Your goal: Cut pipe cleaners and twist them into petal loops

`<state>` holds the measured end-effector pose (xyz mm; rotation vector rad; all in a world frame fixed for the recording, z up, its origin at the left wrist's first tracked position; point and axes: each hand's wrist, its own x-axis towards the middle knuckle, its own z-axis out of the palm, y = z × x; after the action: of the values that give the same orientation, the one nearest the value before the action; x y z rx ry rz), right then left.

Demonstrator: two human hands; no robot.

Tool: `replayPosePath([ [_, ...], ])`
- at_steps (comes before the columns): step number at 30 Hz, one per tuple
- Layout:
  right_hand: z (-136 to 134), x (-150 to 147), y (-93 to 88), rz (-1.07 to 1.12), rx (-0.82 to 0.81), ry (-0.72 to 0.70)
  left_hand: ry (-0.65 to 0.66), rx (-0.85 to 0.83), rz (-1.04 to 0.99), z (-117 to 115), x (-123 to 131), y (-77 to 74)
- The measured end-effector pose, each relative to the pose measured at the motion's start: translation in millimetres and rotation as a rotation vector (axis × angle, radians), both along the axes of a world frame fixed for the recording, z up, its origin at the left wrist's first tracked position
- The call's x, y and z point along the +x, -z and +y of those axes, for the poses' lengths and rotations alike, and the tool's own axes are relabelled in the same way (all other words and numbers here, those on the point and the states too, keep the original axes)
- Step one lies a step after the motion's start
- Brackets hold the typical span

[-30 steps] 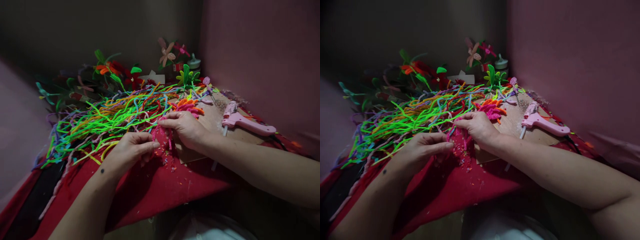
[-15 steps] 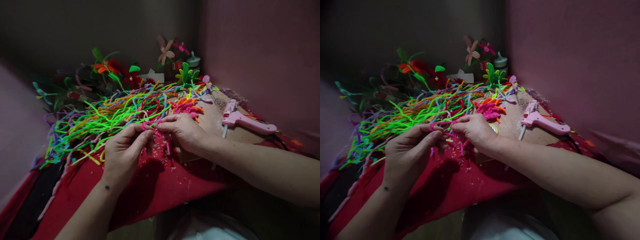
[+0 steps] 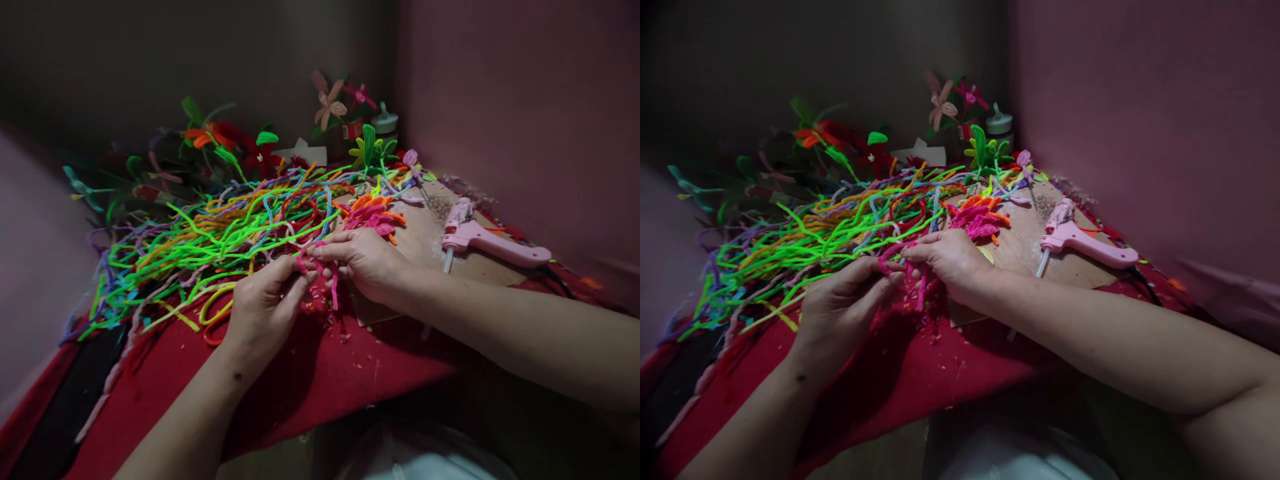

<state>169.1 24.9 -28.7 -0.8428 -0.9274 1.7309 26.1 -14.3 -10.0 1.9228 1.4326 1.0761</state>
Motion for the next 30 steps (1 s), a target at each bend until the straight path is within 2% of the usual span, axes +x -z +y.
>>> replayPosePath([
  [4, -1, 0, 0.0, 0.007, -0.022, -0.009, 0.094, -0.335, -0.381, 4, -4, -3.1],
  [7, -1, 0, -1.8, -0.03, -0.01, 0.001, 0.12, -0.466, -0.484, 8, -8, -3.4],
  [13, -2, 1, -4.9, -0.043, -0.06, -0.019, 0.065, -0.37, -0.429, 8, -3, 0.1],
  [19, -4, -1, 0.1, 0.082, -0.054, -0.099, -0.007, -0.246, -0.399, 7, 2, 3.4],
  [25, -1, 1, 2.8, 0.181, -0.097, -0.167, 0.148, -0.506, -0.646, 12, -3, 6.3],
  [30, 4, 0, 2.8, 0.214, -0.145, -0.12, 0.119, -0.501, -0.645, 11, 0, 8.2],
])
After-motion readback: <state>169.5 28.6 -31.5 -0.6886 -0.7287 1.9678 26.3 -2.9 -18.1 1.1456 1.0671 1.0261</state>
